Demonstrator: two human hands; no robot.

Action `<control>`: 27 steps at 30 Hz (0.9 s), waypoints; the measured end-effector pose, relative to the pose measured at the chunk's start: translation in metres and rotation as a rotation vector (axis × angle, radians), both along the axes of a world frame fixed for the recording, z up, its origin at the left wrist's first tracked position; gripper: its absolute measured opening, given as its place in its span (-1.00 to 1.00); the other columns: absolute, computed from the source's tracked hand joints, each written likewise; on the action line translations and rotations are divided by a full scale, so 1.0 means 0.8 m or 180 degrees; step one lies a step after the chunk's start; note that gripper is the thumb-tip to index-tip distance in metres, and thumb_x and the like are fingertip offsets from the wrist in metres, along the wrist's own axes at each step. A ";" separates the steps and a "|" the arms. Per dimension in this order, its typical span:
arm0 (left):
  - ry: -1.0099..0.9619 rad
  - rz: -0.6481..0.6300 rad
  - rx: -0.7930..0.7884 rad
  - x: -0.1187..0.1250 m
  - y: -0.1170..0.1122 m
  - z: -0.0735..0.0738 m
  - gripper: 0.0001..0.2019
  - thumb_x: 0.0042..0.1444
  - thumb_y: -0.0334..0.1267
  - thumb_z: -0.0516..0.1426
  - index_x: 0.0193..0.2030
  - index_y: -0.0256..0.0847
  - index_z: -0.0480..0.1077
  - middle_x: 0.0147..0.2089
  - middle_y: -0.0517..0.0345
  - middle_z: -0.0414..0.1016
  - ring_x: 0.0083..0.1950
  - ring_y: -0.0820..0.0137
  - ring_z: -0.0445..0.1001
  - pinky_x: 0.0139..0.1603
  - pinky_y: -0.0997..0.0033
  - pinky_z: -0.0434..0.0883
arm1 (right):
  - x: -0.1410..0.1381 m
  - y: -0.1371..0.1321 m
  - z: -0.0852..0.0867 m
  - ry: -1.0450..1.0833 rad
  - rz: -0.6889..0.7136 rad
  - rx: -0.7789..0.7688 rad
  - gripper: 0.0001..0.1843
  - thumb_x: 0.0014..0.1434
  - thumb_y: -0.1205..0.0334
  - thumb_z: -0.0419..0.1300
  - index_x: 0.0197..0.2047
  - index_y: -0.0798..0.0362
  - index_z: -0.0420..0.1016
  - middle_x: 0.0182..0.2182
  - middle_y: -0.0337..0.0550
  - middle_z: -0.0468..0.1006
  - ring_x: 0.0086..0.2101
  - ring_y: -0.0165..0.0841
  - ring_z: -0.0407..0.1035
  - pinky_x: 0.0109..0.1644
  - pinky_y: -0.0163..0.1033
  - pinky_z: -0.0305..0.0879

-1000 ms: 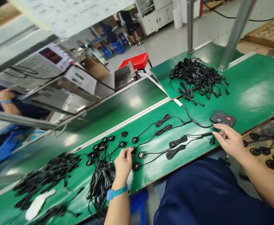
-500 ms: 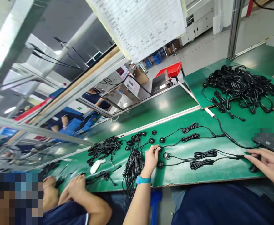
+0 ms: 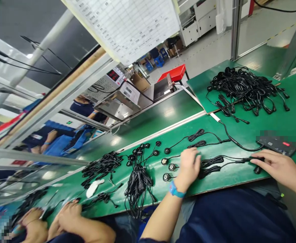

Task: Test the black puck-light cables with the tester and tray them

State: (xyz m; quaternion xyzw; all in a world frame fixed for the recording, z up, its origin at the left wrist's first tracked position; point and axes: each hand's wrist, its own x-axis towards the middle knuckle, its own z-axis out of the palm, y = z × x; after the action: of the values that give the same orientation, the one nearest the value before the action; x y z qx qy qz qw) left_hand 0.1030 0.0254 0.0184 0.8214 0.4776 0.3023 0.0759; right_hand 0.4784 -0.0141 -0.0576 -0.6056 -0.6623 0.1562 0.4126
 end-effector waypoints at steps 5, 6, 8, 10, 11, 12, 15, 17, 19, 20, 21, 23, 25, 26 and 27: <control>0.0383 -0.1259 -0.0369 0.140 -0.002 -0.015 -0.66 0.42 -0.08 0.06 0.19 -0.22 0.35 0.05 -0.14 0.54 0.08 0.13 0.49 0.09 0.06 0.45 | -0.007 -0.001 0.024 -0.0076 0.0478 -0.0282 -0.59 0.36 -0.20 0.18 -0.18 -0.09 0.69 -0.19 -0.13 0.64 -0.29 -0.26 0.52 -0.15 -0.18 0.45; 0.0543 -0.1344 -0.0415 0.153 -0.002 -0.019 -0.68 0.43 -0.07 0.05 0.15 -0.23 0.37 -0.02 -0.11 0.55 0.02 0.14 0.50 0.03 0.09 0.45 | -0.009 -0.002 0.027 -0.0044 0.0512 -0.0327 -0.62 0.37 -0.16 0.18 -0.18 -0.08 0.69 -0.21 -0.14 0.64 -0.28 -0.27 0.52 -0.13 -0.19 0.44; 0.0807 -0.1461 -0.0537 0.165 0.000 -0.027 -0.75 0.46 -0.11 0.01 -0.01 -0.20 0.42 -0.18 -0.03 0.54 -0.11 0.19 0.52 -0.07 0.17 0.44 | -0.011 -0.003 0.032 0.0024 0.0575 -0.0423 -0.65 0.40 -0.09 0.17 -0.20 -0.07 0.68 -0.25 -0.15 0.63 -0.27 -0.28 0.51 -0.13 -0.20 0.42; 0.0902 -0.1550 -0.0647 0.161 0.001 -0.034 -0.75 0.47 -0.19 -0.02 -0.17 -0.18 0.41 -0.28 0.04 0.52 -0.21 0.25 0.50 -0.13 0.22 0.41 | -0.013 -0.003 0.033 0.0086 0.0607 -0.0467 -0.66 0.42 -0.03 0.16 -0.24 -0.05 0.66 -0.28 -0.16 0.62 -0.27 -0.29 0.50 -0.15 -0.21 0.38; 0.0896 -0.1569 -0.0698 0.155 0.001 -0.036 -0.74 0.47 -0.21 -0.03 -0.22 -0.17 0.39 -0.31 0.06 0.50 -0.24 0.27 0.49 -0.15 0.24 0.39 | -0.013 -0.003 0.033 0.0124 0.0610 -0.0467 -0.66 0.43 -0.02 0.16 -0.26 -0.04 0.65 -0.29 -0.17 0.62 -0.27 -0.30 0.50 -0.15 -0.21 0.37; 0.0872 -0.1568 -0.0752 0.148 0.001 -0.036 -0.73 0.47 -0.22 -0.04 -0.25 -0.17 0.37 -0.33 0.07 0.49 -0.27 0.28 0.48 -0.16 0.25 0.38 | -0.013 -0.003 0.033 0.0175 0.0614 -0.0466 -0.66 0.43 -0.01 0.16 -0.27 -0.03 0.64 -0.30 -0.17 0.61 -0.28 -0.30 0.50 -0.16 -0.22 0.35; 0.0675 -0.1414 -0.1023 0.125 0.003 -0.030 -0.72 0.47 -0.21 -0.04 -0.28 -0.15 0.36 -0.36 0.10 0.46 -0.30 0.29 0.46 -0.19 0.27 0.37 | -0.011 -0.002 0.034 0.0412 0.0642 -0.0500 -0.67 0.42 0.01 0.18 -0.29 0.00 0.62 -0.33 -0.17 0.61 -0.30 -0.31 0.49 -0.17 -0.23 0.33; 0.0413 -0.1274 -0.1151 0.118 0.010 -0.022 -0.78 0.45 -0.17 0.01 -0.20 -0.14 0.38 -0.28 0.07 0.49 -0.23 0.27 0.48 -0.16 0.26 0.41 | -0.009 -0.001 0.034 0.0526 0.0694 -0.0545 -0.69 0.41 0.02 0.19 -0.26 0.01 0.63 -0.31 -0.16 0.61 -0.29 -0.31 0.50 -0.16 -0.24 0.34; 0.0166 -0.1140 -0.0969 0.122 0.026 -0.015 -0.83 0.42 -0.12 0.07 -0.04 -0.13 0.40 -0.13 0.01 0.52 -0.09 0.21 0.50 -0.04 0.20 0.44 | -0.008 0.000 0.035 0.0552 0.0706 -0.0556 -0.72 0.40 0.03 0.20 -0.20 0.02 0.64 -0.28 -0.14 0.62 -0.28 -0.31 0.49 -0.17 -0.24 0.34; 0.0126 -0.1064 -0.0772 0.127 0.037 -0.013 -0.80 0.40 -0.11 0.10 0.04 -0.14 0.39 -0.05 -0.04 0.52 -0.01 0.17 0.49 0.03 0.14 0.43 | -0.008 0.001 0.035 0.0546 0.0705 -0.0561 -0.72 0.40 0.03 0.21 -0.16 0.02 0.65 -0.26 -0.13 0.62 -0.29 -0.32 0.49 -0.18 -0.24 0.35; 0.0170 -0.0979 -0.0560 0.134 0.050 -0.012 -0.76 0.39 -0.11 0.12 0.09 -0.15 0.38 0.01 -0.08 0.51 0.05 0.12 0.47 0.09 0.08 0.42 | -0.008 0.001 0.035 0.0534 0.0692 -0.0567 -0.73 0.40 0.04 0.21 -0.11 0.02 0.65 -0.24 -0.12 0.62 -0.29 -0.32 0.49 -0.19 -0.24 0.35; 0.0477 -0.0812 -0.0297 0.149 0.075 -0.014 -0.79 0.37 -0.15 0.12 0.04 -0.18 0.42 0.00 -0.13 0.51 0.06 0.04 0.44 0.08 -0.01 0.40 | -0.009 0.002 0.035 0.0498 0.0652 -0.0558 -0.72 0.40 0.05 0.20 -0.06 0.02 0.66 -0.21 -0.10 0.62 -0.30 -0.32 0.49 -0.18 -0.24 0.36; 0.0859 -0.0753 -0.0295 0.159 0.093 -0.019 -0.87 0.36 -0.22 0.10 -0.14 -0.18 0.44 -0.13 -0.12 0.50 -0.04 0.03 0.42 -0.03 -0.01 0.39 | -0.013 0.001 0.035 0.0481 0.0589 -0.0514 -0.72 0.41 0.05 0.19 -0.06 0.02 0.66 -0.20 -0.09 0.63 -0.27 -0.31 0.50 -0.15 -0.22 0.38; 0.0960 -0.0780 -0.0330 0.162 0.096 -0.022 -0.86 0.36 -0.26 0.08 -0.21 -0.17 0.43 -0.19 -0.10 0.49 -0.09 0.04 0.41 -0.07 0.02 0.38 | -0.015 0.000 0.035 0.0494 0.0552 -0.0483 -0.72 0.42 0.05 0.18 -0.06 0.02 0.66 -0.19 -0.09 0.63 -0.25 -0.30 0.50 -0.12 -0.21 0.39; 0.0971 -0.0838 -0.0359 0.164 0.096 -0.024 -0.85 0.36 -0.28 0.07 -0.25 -0.17 0.41 -0.23 -0.07 0.47 -0.11 0.05 0.40 -0.09 0.04 0.37 | -0.017 -0.001 0.034 0.0519 0.0511 -0.0454 -0.72 0.42 0.06 0.18 -0.06 0.01 0.66 -0.19 -0.09 0.63 -0.23 -0.29 0.51 -0.10 -0.21 0.39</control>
State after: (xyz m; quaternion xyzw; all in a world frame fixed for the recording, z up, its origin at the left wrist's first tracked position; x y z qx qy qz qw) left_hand 0.2340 0.1023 -0.0010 0.9074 0.3883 0.1346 0.0874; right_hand 0.4648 -0.0149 -0.0301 -0.5637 -0.6602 0.2841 0.4070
